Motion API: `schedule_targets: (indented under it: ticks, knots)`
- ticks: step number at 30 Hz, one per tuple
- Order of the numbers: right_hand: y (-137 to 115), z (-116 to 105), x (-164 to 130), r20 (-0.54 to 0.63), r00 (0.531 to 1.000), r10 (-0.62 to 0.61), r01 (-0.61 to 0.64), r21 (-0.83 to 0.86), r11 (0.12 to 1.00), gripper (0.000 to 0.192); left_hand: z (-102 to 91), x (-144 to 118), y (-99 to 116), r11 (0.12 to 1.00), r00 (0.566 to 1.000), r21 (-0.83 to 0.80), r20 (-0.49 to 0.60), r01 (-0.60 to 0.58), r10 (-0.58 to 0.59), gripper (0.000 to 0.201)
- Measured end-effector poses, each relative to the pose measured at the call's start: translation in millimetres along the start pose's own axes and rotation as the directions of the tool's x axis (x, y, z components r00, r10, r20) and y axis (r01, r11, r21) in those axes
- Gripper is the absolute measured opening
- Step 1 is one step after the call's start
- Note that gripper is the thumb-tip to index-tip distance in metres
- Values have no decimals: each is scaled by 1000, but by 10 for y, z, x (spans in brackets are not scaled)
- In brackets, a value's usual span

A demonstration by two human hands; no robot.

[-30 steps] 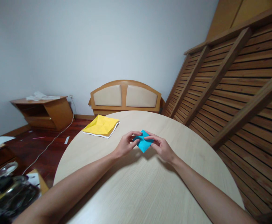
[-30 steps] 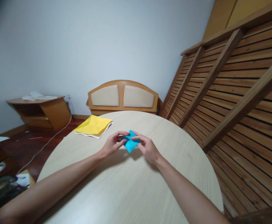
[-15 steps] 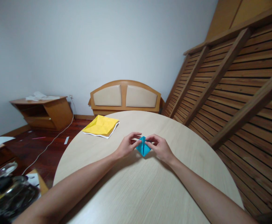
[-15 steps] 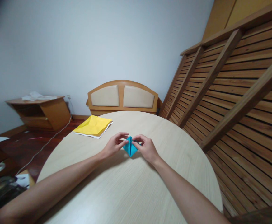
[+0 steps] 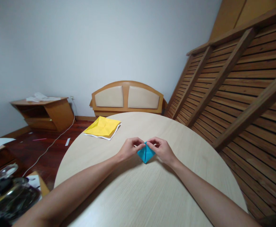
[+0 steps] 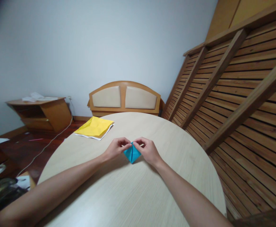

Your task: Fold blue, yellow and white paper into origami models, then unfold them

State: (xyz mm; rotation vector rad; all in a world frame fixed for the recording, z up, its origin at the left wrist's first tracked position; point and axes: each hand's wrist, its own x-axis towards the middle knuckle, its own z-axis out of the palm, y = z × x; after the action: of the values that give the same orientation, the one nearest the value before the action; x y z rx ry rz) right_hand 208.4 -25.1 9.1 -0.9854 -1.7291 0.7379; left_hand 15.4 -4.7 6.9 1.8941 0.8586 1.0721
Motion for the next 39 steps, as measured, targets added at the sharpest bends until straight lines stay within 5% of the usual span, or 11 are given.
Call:
schedule_targets:
  ticks: [24,39]
  knots:
    - [-103,-34,-14,40,998,-44,46,-40,998,19,20,-6,-27,1000,996,-12,84,10,-9,33]
    - [-57,-30,1,65,998,11,-11,-1,1000,28,-11,22,14,962,965,-161,178,222,-192,40]
